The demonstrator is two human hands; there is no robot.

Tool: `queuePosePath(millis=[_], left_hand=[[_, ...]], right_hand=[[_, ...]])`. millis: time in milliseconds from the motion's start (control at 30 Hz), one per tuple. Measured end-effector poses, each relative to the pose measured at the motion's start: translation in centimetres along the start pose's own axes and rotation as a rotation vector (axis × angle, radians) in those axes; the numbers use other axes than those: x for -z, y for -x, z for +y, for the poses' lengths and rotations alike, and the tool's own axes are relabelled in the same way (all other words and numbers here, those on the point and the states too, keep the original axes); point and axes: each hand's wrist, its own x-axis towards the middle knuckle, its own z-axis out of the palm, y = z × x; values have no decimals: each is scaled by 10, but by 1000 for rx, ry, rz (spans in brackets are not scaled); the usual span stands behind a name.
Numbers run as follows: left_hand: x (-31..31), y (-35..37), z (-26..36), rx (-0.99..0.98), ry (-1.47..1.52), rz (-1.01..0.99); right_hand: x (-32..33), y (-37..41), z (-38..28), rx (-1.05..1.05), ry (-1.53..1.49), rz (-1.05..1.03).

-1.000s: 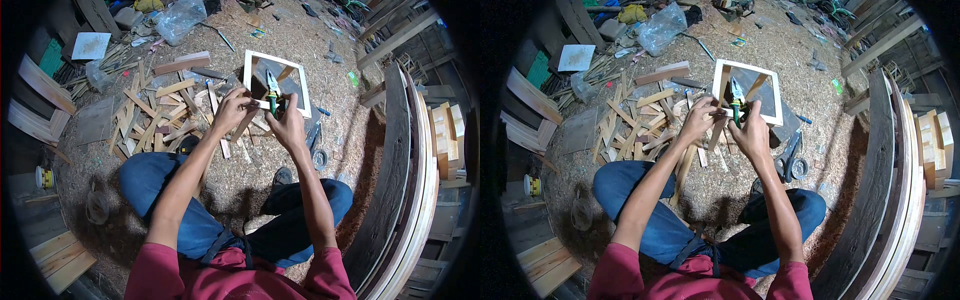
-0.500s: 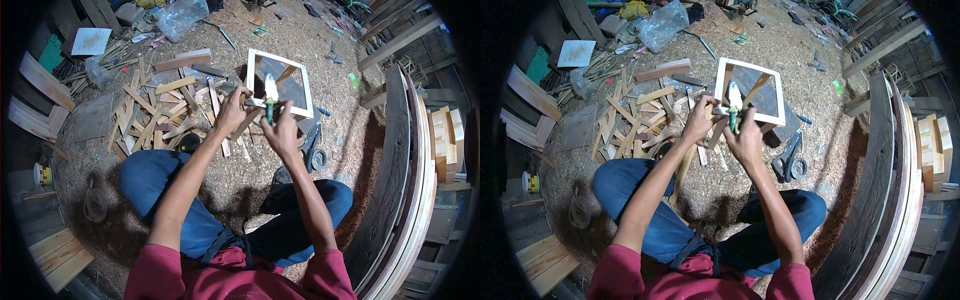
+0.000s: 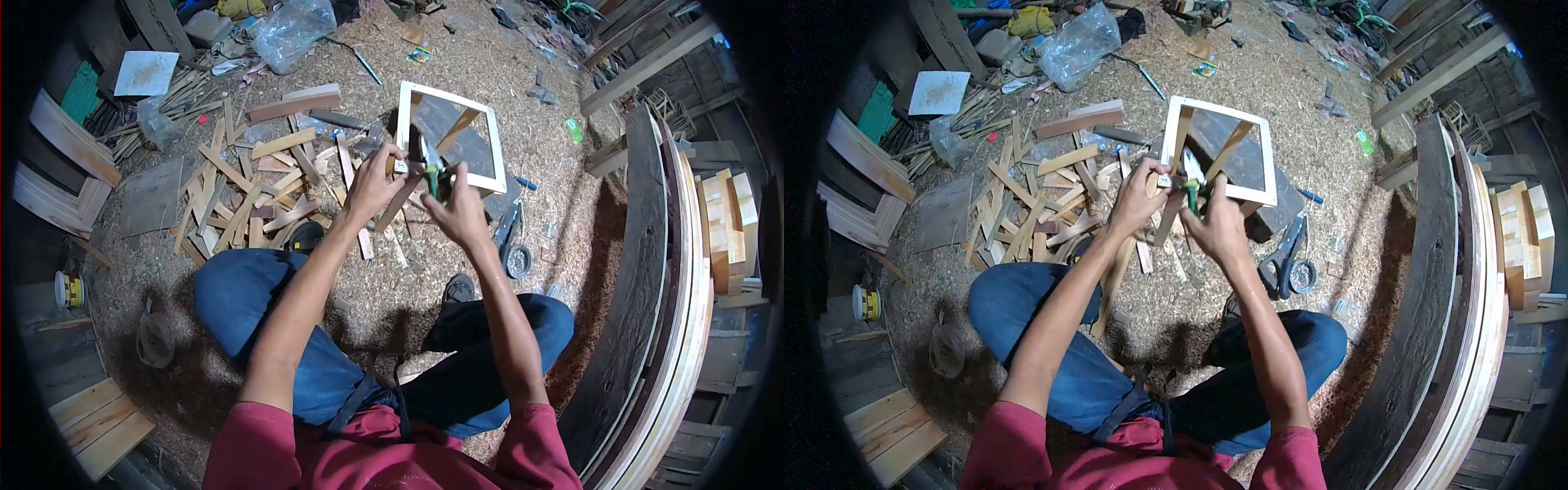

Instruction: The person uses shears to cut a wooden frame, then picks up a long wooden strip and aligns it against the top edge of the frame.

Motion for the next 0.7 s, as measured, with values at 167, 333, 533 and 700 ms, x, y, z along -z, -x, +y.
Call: queuePosePath(millis=[167,333,533,700], left_hand=[[4,1,5,54,-15,-37],[2,1,1,2,32,8],[3,-6,15,-74,-117,15],[-3,-16,28,-1,-201,-90]], right_hand=[[-16,6,0,63,-243,290],[-28,-3,31,34,-200,35],[-32,-9,49,-146,-489,108],[-35,-2,47,-56,-302,149]])
